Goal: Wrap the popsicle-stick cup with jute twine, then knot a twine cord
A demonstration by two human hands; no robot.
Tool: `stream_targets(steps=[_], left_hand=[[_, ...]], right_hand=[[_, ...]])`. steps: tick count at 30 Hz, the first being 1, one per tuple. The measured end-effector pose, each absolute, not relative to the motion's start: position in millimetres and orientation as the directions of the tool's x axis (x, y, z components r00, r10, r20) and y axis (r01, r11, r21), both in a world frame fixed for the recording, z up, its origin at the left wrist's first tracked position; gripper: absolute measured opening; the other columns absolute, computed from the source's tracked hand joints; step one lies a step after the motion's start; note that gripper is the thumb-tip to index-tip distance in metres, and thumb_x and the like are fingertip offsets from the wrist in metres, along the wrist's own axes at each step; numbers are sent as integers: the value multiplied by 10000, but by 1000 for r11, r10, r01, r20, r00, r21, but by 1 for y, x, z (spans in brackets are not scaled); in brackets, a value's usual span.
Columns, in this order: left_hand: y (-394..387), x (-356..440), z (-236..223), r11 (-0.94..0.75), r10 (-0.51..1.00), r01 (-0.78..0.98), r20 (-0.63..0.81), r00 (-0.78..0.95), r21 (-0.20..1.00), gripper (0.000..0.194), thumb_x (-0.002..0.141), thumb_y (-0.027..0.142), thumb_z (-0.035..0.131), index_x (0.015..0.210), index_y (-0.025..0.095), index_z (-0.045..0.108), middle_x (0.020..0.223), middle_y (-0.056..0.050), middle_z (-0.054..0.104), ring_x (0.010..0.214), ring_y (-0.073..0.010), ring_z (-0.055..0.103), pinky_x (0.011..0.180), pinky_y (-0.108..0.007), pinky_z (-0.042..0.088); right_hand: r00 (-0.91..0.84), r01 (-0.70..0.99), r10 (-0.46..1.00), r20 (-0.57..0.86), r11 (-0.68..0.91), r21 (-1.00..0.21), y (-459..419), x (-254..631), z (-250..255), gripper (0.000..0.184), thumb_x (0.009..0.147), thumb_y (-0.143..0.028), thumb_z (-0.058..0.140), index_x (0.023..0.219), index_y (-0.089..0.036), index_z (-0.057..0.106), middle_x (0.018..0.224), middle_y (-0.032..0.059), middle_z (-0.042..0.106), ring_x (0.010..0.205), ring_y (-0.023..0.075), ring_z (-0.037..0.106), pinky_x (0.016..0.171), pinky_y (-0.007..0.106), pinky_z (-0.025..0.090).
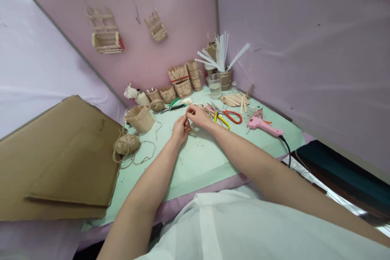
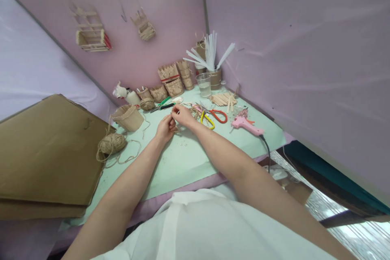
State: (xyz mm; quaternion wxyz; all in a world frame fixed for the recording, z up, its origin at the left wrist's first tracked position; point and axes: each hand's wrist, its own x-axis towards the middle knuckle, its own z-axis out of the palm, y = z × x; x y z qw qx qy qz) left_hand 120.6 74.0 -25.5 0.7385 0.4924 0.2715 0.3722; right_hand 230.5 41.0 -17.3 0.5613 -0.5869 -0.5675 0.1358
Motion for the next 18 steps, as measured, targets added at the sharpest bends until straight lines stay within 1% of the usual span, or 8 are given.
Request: stream_targets(steps=[3,5,9,13,18], left_hand=[[76,121,-27,223,837,-285,-33,547,932,278,717,289,643,651,172,400,478,90,305,374,-21,212,372,-155,154],[77,122,-27,209,848,-285,-28,529,935,263,716,280,631,642,170,403,482,85,320,378,-22,222,373,-159,159],[78,121,-28,166,869,-285,-3,495,944,231,720,255,601,626,167,409,486,74,347,383,-23,231,376,-166,156],[77,122,-30,119,886,-258,15,463,959,223,726,257,590,629,170,410,484,72,356,381,-26,227,379,-172,140],[77,124,-34,55,890,-206,45,454,977,222,749,275,580,639,174,415,492,69,375,376,-28,222,386,-184,133]], right_hand=[[278,545,824,494,289,-787,42,231,-19,192,711,-128,472,838,-169,610,780,-6,607,709,115,521,697,229,399],[248,578,816,523,308,-756,42,231,-19,208,717,-120,476,851,-171,626,807,4,613,738,122,525,722,237,399],[221,629,793,568,329,-705,41,231,-19,155,743,-125,499,778,-165,644,805,21,606,792,134,531,752,245,392],[234,644,784,576,319,-695,43,232,-18,130,774,-142,523,738,-162,647,786,27,608,818,143,535,763,254,384],[248,649,778,577,308,-695,45,234,-20,108,779,-157,555,717,-157,644,776,28,605,810,146,531,759,260,380]])
